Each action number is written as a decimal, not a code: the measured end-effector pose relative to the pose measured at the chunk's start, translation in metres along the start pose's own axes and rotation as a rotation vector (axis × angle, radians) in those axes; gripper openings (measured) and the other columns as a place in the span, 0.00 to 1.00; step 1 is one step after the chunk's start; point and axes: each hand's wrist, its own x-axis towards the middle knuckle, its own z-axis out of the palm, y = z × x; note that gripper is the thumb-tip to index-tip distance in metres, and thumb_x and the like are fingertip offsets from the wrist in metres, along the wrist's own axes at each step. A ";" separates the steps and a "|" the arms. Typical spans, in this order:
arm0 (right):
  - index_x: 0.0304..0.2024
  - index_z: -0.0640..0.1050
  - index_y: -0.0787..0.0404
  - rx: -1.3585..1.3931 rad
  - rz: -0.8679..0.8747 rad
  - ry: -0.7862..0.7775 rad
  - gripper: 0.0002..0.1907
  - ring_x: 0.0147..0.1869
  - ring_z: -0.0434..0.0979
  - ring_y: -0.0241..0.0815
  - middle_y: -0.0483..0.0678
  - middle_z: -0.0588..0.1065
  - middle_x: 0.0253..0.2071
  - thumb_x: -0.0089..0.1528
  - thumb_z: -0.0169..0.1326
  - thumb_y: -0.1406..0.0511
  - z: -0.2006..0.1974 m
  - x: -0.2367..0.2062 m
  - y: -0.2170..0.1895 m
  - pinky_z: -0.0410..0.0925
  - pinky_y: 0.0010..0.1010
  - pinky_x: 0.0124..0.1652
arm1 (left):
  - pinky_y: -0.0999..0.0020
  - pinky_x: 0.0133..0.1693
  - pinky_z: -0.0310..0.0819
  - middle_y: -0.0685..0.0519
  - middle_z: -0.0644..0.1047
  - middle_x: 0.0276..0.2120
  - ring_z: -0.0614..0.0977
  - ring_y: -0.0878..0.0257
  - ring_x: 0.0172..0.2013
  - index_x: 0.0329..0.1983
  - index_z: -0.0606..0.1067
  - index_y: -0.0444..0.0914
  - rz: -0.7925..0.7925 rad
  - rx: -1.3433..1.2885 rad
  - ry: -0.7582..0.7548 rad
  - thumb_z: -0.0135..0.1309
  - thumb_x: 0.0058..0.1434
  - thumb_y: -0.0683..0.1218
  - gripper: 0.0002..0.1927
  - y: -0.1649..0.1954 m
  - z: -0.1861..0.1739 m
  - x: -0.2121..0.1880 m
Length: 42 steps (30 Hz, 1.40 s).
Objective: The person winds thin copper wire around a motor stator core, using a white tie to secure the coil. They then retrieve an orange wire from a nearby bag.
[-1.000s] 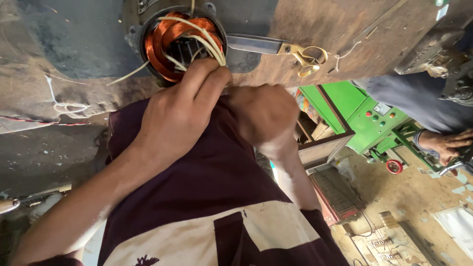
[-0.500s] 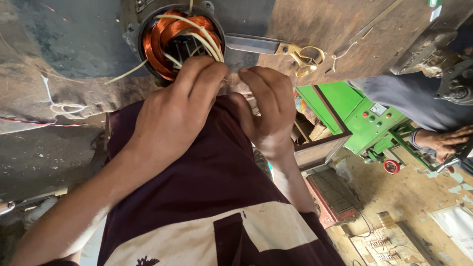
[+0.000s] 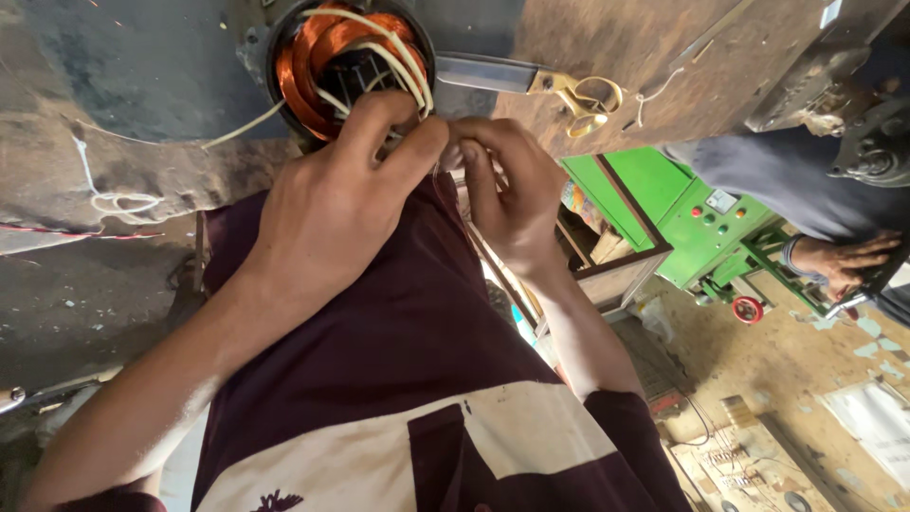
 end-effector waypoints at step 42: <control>0.64 0.67 0.64 0.165 0.147 -0.801 0.27 0.29 0.64 0.34 0.46 0.67 0.32 0.72 0.40 0.52 -0.109 0.032 0.096 0.61 0.26 0.32 | 0.74 0.24 0.71 0.49 0.83 0.37 0.82 0.68 0.26 0.52 0.78 0.33 -0.743 -0.739 0.691 0.53 0.72 0.37 0.09 0.076 0.134 -0.019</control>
